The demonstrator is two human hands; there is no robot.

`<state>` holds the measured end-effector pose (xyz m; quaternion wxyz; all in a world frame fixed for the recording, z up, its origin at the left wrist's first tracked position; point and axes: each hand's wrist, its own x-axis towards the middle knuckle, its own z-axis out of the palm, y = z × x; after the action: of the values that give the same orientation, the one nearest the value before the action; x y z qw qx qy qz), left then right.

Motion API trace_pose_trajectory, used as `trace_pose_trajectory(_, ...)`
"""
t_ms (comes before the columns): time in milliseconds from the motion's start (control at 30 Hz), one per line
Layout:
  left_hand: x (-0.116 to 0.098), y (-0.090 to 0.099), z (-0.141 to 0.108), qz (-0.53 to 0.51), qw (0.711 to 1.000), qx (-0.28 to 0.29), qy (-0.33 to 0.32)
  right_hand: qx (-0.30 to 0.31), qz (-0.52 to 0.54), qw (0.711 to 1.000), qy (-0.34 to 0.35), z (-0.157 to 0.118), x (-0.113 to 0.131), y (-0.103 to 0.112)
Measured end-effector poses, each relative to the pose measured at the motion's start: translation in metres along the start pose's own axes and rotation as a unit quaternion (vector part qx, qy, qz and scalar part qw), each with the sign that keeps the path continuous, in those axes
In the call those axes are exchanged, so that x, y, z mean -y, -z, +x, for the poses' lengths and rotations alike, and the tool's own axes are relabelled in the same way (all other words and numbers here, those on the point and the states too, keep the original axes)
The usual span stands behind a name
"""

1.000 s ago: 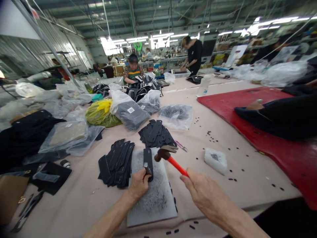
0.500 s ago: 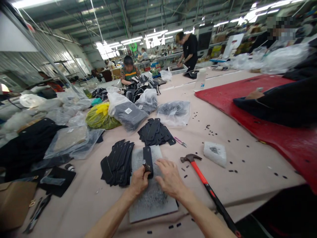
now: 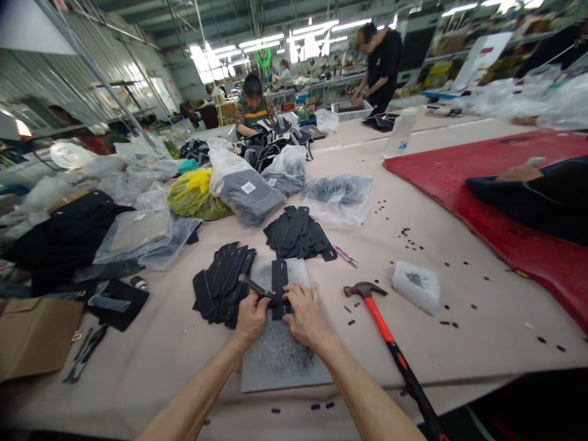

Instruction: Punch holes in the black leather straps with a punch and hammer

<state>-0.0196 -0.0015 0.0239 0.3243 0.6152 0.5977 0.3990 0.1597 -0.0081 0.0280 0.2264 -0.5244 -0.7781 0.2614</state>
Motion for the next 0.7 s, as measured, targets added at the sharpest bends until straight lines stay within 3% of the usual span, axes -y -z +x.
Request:
trace_pose_trajectory(267, 0.01, -0.006, -0.002, -0.007, 1.0, -0.001, -0.003, -0.012, 0.006, 1.0, 0.009, -0.003, 0.0, -0.005)
trace_pose_trajectory(433, 0.014, -0.004, -0.003, -0.006, 0.999, -0.039, 0.003, -0.109, -0.062, 0.989, -0.076, 0.004, 0.014, -0.019)
trace_pose_trajectory(700, 0.012, -0.002, -0.006, 0.009, 0.998, -0.07, 0.003, -0.155, -0.08, 0.973, -0.149, 0.014, 0.013, -0.034)
